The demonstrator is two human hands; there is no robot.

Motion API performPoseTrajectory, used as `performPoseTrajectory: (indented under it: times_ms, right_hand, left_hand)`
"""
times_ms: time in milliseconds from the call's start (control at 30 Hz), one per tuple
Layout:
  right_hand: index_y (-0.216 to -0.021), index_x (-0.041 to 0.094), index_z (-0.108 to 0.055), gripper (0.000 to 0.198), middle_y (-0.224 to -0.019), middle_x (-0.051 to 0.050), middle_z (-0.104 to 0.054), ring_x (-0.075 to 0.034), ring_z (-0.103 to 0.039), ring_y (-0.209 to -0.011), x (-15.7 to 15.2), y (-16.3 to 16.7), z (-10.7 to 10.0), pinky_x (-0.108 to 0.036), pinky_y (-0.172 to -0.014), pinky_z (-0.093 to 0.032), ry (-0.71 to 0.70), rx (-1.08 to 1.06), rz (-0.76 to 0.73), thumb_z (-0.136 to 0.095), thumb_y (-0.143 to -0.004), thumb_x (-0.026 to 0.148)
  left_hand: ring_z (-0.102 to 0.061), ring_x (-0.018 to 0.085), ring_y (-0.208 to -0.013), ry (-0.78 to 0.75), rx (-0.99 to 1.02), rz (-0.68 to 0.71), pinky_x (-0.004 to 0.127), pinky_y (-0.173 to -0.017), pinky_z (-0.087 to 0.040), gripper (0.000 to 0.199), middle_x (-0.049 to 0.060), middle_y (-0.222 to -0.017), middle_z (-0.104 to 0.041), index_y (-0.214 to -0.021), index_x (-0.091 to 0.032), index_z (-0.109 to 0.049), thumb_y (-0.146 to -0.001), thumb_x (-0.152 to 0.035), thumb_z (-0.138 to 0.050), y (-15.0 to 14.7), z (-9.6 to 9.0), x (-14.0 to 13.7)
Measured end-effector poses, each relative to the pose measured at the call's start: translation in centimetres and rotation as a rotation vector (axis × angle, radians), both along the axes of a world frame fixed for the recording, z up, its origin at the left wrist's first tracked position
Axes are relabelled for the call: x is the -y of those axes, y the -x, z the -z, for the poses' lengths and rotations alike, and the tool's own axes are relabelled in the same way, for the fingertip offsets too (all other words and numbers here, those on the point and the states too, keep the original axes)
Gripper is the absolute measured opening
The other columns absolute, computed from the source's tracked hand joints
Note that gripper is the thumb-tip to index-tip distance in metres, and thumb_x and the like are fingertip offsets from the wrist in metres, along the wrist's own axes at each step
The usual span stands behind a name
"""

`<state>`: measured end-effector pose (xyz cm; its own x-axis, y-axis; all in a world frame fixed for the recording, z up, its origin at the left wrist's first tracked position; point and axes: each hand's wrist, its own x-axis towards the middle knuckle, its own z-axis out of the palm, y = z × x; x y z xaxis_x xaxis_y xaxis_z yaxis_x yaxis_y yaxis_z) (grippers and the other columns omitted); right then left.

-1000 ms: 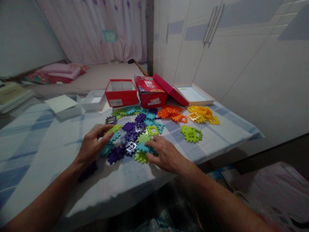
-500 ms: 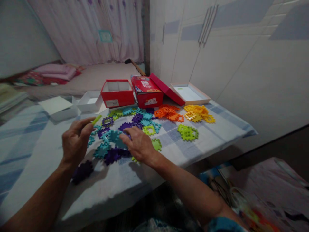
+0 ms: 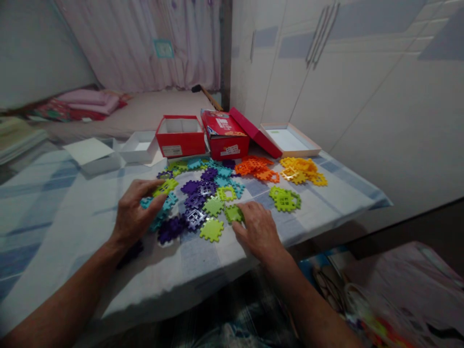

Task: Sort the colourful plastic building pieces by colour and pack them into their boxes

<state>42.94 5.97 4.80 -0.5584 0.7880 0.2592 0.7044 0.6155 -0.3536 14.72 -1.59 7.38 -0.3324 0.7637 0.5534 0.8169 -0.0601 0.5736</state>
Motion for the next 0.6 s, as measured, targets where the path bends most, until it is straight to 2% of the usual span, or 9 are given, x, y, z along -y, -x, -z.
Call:
performPoseTrajectory:
  times_ms: [167,267,367,467,600]
  right_hand:
    - [-0.105,0.021,-0.06,0.021,-0.108,-0.008,-0.06,-0.021,-0.057,-0.101,1.5,0.9,-0.8,-0.034,-0.088,-0.046,0.089,-0.205,-0.025,-0.056,-0.085,0.026]
    - [-0.109,0.02,-0.058,0.027,-0.109,-0.009,-0.059,-0.023,-0.056,-0.101,3.4,2.6,-0.8,-0.037,-0.088,-0.045,0.089,-0.126,-0.066,-0.059,-0.083,0.028]
    - [-0.112,0.019,-0.058,0.034,-0.108,-0.012,-0.059,-0.028,-0.053,-0.1,4.8,4.4,-0.3,-0.042,-0.086,-0.044,0.005,0.011,-0.035,-0.062,-0.082,0.034]
    - [-0.108,0.019,-0.059,0.03,-0.102,-0.012,-0.059,-0.028,-0.053,-0.095,5.0,5.3,0.1,-0.042,-0.083,-0.044,-0.026,0.069,-0.015,-0.062,-0.082,0.034]
    - [-0.102,0.018,-0.062,0.027,-0.099,-0.01,-0.059,-0.025,-0.054,-0.095,4.3,5.0,-0.2,-0.037,-0.084,-0.045,0.047,0.019,-0.067,-0.067,-0.078,0.031]
  left_hand:
    - [-0.059,0.017,-0.088,0.012,0.018,0.001,0.029,-0.085,-0.048,0.033,0.004,-0.099,-0.059,-0.106,-0.02,-0.064,-0.083,-0.042,-0.056,0.4,0.4,0.1]
    - [-0.059,0.017,-0.086,0.016,0.019,0.002,0.03,-0.085,-0.048,0.033,0.004,-0.098,-0.059,-0.106,-0.02,-0.065,-0.083,-0.042,-0.056,0.5,0.5,0.0]
    - [-0.059,0.017,-0.085,0.018,0.005,0.011,0.031,-0.084,-0.048,0.034,0.004,-0.098,-0.059,-0.105,-0.02,-0.065,-0.082,-0.043,-0.056,0.3,0.6,0.1]
    - [-0.059,0.018,-0.085,0.028,0.004,0.015,0.032,-0.083,-0.048,0.033,0.004,-0.098,-0.059,-0.104,-0.021,-0.065,-0.082,-0.044,-0.056,0.3,0.6,0.2]
    - [-0.059,0.019,-0.083,0.032,0.008,0.012,0.034,-0.082,-0.048,0.032,0.004,-0.098,-0.058,-0.105,-0.023,-0.065,-0.083,-0.044,-0.056,0.3,0.3,0.1]
